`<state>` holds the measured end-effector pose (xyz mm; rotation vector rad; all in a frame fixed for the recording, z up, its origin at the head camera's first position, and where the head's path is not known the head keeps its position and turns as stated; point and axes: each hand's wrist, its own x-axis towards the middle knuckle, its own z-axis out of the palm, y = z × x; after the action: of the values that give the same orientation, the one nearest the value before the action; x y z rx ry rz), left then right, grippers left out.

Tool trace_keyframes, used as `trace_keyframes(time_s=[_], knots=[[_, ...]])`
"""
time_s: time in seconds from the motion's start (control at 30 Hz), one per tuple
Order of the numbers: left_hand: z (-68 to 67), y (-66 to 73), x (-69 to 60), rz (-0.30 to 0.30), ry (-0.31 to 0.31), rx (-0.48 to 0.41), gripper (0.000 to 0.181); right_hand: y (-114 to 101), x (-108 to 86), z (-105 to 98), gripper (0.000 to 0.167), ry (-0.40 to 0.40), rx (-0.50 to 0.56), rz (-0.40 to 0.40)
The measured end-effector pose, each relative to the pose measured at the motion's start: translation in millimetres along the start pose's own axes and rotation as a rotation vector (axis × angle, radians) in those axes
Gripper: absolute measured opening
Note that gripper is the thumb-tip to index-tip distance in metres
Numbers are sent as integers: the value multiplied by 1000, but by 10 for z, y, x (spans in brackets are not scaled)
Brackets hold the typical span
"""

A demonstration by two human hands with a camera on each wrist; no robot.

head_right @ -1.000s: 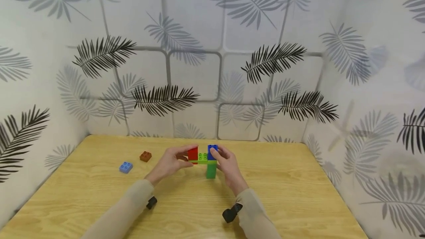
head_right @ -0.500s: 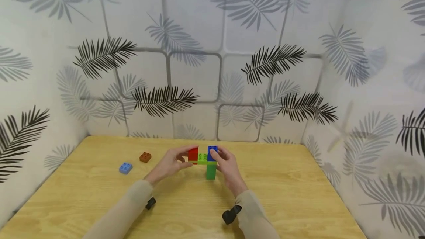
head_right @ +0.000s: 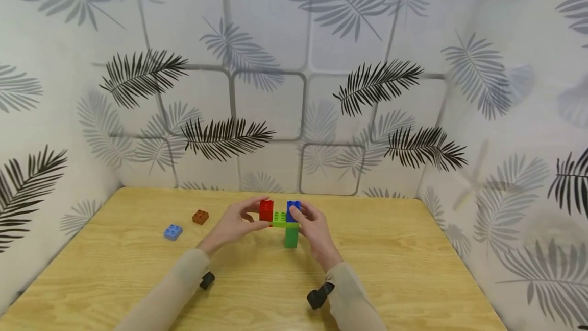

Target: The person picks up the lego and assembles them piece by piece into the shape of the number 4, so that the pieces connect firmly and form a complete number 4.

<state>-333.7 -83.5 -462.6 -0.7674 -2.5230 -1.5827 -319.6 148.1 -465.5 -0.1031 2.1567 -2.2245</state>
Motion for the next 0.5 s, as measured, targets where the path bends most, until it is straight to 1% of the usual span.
trace_keyframes(time_s=[0.07,0.1,0.13,0.27,0.3,0.33,0.37,0.5], knots=[[-48,5,-23,-31,18,-19,52,4,5,4,56,-5,4,-2],[-78,50,-47,-51,28,-32,48,10,9,3,56,-7,4,-5],[-107,48,-55,-66,33,-38,44,16,10,3,56,-11,-1,-11],[-214,33,-80,-83,68,-99,36,28,20,3,54,-1,-1,-13],[-240,24,-81,-81,77,-115,35,28,19,3,54,4,-5,-12],[-263,-37,-69,-74,84,-127,34,26,21,4,55,7,-7,-12],[-288,-51,-73,-69,94,-146,34,24,22,5,55,11,-8,-9],[-416,-134,-87,-89,113,-186,29,27,25,5,57,11,-15,-6]])
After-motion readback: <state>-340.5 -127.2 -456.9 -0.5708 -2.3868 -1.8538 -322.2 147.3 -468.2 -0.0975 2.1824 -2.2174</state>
